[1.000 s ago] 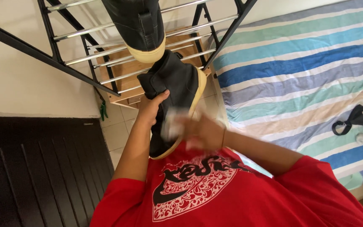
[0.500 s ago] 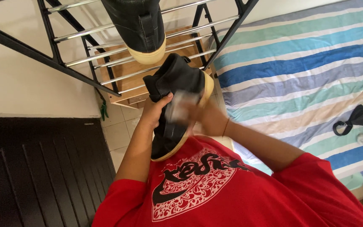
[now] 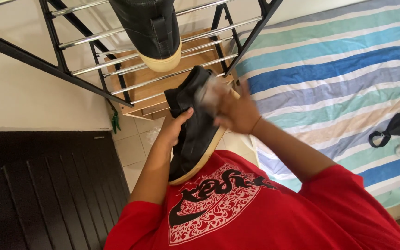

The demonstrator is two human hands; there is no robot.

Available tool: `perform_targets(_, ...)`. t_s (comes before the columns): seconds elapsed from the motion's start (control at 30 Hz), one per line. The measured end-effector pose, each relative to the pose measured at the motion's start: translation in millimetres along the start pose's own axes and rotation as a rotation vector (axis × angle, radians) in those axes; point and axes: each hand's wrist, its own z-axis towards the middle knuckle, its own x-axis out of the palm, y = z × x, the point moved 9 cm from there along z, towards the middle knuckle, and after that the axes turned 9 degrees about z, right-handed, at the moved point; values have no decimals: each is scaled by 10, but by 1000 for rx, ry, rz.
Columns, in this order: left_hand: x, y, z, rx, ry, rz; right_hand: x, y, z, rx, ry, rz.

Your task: The person wipes a black shoe with a white cloth, cleaning the upper, sides, and sole. The shoe is rotated and turned over to access different surfaces during the cleaning process.

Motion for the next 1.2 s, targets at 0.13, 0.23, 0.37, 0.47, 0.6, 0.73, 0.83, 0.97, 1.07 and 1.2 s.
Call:
perform_targets(0.13,19,24,-11,10,-27,-32,-197,16,133,181,-127,47)
perform_targets(0.23,-83,267,157,35,15,-22,-9,524,77,-49,-39,313)
perform_targets(0.37,-18,164,64,29,4,52,-88,176,178,7,-85,155)
perform_targets(0.47,59,99,-70,14,-6,35,-197,-31,280,139,-103,145)
perform_targets(0.6,-89,159,-86,-19,-46,6,-193,323,77,56,-12,196)
perform_targets(0.73,-49,135,-88,17,-12,98,-169,358,54,77,-16,172)
perform_targets(0.83,126,-1,-147,42,32,114,-371,158,305,139,-78,172)
perform_targets(0.97,0,109,-102,30,-20,23,-311,65,180,141,-67,273)
perform_targets(1.07,-152,191,-94,19,-17,15,-268,167,-104,122,7,312)
perform_targets(1.2,92,-44,-298,-10,63,54,-283,211,-85,127,-12,366)
